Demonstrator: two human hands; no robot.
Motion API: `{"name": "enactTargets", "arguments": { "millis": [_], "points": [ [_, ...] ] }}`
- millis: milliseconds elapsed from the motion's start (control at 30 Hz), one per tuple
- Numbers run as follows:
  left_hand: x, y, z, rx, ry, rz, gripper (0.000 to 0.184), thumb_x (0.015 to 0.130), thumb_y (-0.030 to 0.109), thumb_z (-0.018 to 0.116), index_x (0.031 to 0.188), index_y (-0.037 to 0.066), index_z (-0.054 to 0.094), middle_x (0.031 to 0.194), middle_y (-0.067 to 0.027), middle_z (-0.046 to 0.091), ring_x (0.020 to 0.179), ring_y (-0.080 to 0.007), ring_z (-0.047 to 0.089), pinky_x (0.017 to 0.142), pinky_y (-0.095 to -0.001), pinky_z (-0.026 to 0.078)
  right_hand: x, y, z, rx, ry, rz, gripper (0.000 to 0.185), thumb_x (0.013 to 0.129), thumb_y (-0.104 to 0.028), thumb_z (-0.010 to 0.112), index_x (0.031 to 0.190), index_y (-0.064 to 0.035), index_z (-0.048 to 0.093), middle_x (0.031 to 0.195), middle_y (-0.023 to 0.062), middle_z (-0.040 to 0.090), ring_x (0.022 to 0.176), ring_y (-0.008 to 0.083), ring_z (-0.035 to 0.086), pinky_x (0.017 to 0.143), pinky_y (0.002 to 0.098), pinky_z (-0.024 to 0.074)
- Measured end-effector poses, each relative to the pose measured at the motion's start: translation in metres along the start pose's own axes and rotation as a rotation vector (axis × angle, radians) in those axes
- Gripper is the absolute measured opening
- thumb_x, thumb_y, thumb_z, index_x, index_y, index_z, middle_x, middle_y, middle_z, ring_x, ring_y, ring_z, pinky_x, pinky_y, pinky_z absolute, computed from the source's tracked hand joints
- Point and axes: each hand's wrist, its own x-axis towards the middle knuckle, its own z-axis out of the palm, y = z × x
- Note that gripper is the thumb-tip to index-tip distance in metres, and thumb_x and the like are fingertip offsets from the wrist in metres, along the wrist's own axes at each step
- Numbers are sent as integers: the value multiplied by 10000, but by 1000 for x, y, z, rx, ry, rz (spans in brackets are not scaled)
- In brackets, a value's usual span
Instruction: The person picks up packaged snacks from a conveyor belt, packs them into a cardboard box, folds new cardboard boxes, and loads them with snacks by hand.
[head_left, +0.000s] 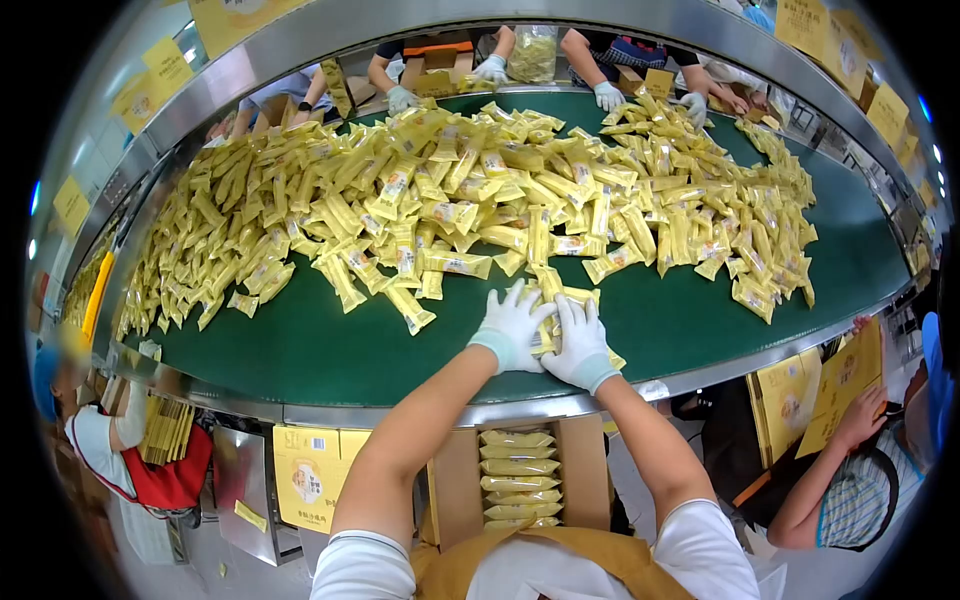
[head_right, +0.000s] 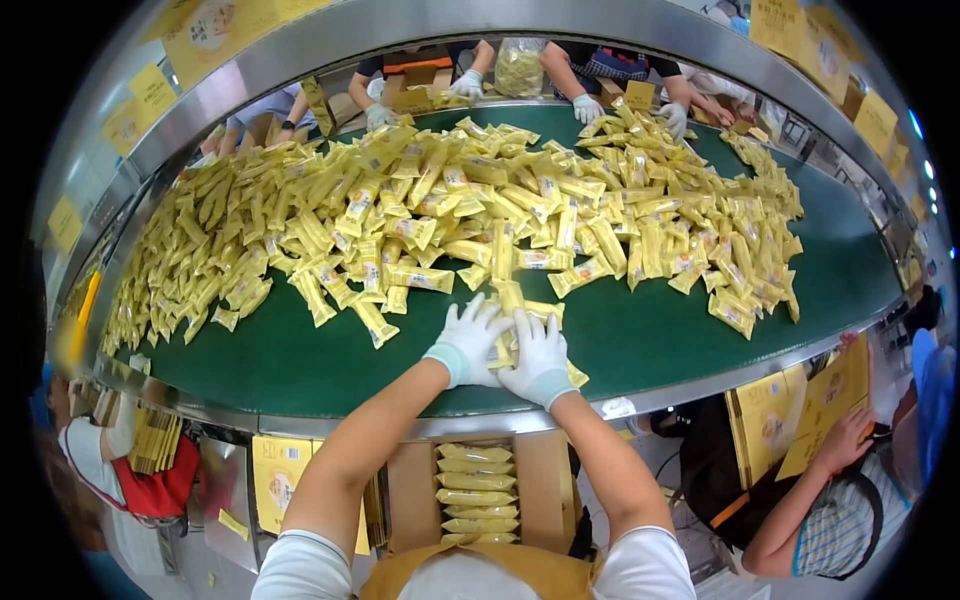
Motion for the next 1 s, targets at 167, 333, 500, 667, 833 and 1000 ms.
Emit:
{"name": "enactTargets", "arguments": {
  "millis": [167, 333, 500, 667, 833, 1000],
  "points": [
    [-43, -26, 10, 6, 81, 33, 960, 670, 618, 757, 1468, 183, 448, 1404, -124, 519, 1439, -401, 310, 1167, -637, 174, -11, 18, -8, 46, -69, -275, 879, 698, -194, 679, 1513, -74, 370, 1360, 240, 535, 1315, 501, 437, 1084, 514, 385],
    [-105, -46, -1, 28, -37, -164, 1071, 604, 690, 784, 1478, 176, 440, 1408, -113, 499, 1425, -374, 319, 1155, -580, 221, -32, 34, -32, 44, -178, -262, 805, 761, -292, 712, 1489, -114, 419, 1422, 230, 515, 1323, 476, 459, 1077, 508, 389],
    [-132, -62, 5, 33, -70, -81, 1223, 521, 590, 892, 1534, 168, 352, 1432, -132, 462, 1378, -406, 379, 1100, -456, 382, -63, 70, -38, -14, -111, -146, 836, 745, -350, 802, 1463, -108, 448, 1518, 182, 422, 1288, 407, 505, 1067, 464, 423],
    [-142, -74, -5, 111, -183, -34, 1044, 673, 349, 867, 1556, 208, 327, 1446, -104, 483, 1309, -352, 480, 1054, -427, 421, -84, 95, -52, -80, -100, 190, 663, 778, -178, 785, 1376, -59, 525, 1240, 165, 582, 1116, 388, 569, 983, 448, 484],
    [-155, -92, 9, 403, -274, -33, 654, 780, 248, 779, 1389, 327, 554, 1145, -18, 626, 1068, -223, 602, 949, -375, 430, -68, 52, -74, 206, 132, 62, 505, 795, -149, 760, 1262, -44, 596, 1078, 176, 601, 1044, 389, 571, 948, 442, 476],
    [-153, -94, -10, 278, -105, 156, 366, 804, 239, 731, 1161, 264, 654, 1121, 28, 630, 1091, -195, 598, 949, -380, 424, -28, -2, -24, 64, -76, -99, 511, 794, -170, 761, 1250, -40, 570, 1090, 179, 619, 1032, 370, 608, 903, 449, 509]
  ]
}}
